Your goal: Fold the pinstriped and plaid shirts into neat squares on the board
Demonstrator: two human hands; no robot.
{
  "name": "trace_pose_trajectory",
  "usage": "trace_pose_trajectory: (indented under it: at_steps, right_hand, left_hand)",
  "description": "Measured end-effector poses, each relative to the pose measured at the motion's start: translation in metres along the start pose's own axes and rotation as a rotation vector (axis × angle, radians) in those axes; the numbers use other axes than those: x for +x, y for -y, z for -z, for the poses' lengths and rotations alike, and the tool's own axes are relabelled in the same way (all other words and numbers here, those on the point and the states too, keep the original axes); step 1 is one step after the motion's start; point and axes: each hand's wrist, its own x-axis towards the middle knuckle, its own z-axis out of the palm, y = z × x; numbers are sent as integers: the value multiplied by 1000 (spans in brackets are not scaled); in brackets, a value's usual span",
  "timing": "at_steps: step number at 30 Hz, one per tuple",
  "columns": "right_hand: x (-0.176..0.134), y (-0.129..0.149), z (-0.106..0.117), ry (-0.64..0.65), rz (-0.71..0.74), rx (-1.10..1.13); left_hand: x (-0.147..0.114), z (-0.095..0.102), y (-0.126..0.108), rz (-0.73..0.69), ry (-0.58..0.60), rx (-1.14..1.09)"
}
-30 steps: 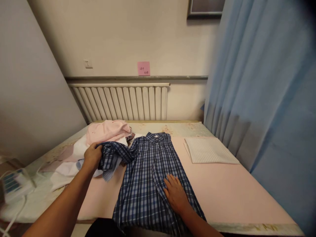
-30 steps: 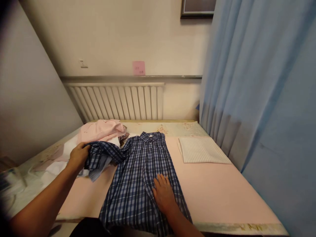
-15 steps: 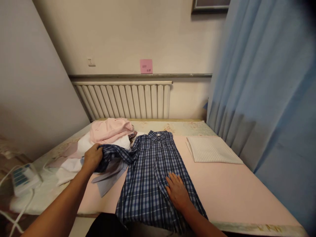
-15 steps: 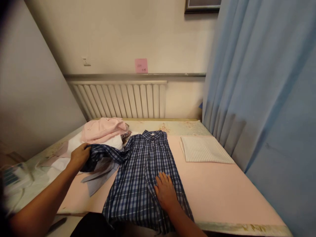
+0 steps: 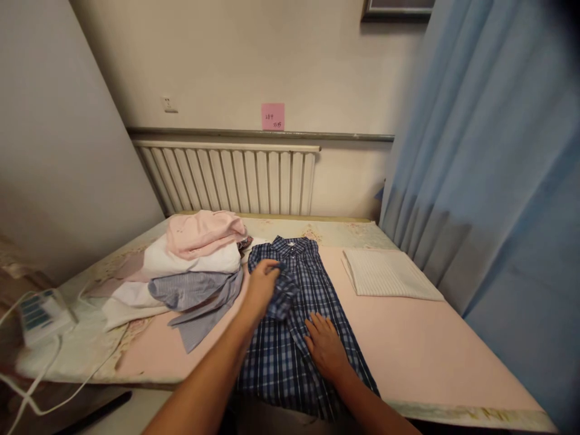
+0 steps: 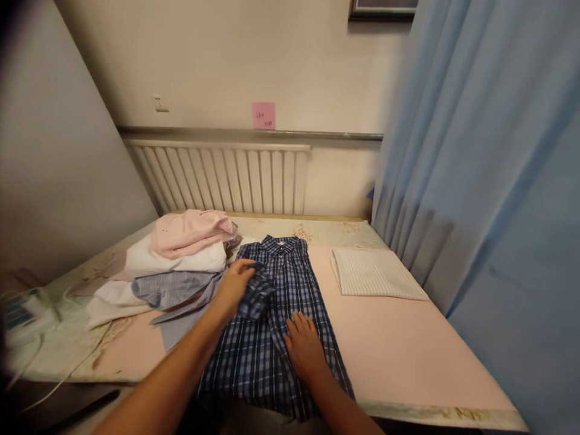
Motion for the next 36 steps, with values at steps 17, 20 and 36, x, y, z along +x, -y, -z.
trace_pose_trajectory:
  at_steps: [17,20,36]
  right_hand:
    - [0,8,15,109,-61,-15]
    - [-1,7,13,115,-68,-23]
    - [1,8,19,121,-47,-61]
  left_hand:
    - [-167,37,186,39,-243,717]
    - [-189,43,202,97,-272,827]
    - [-183,43,187,372,-231,982]
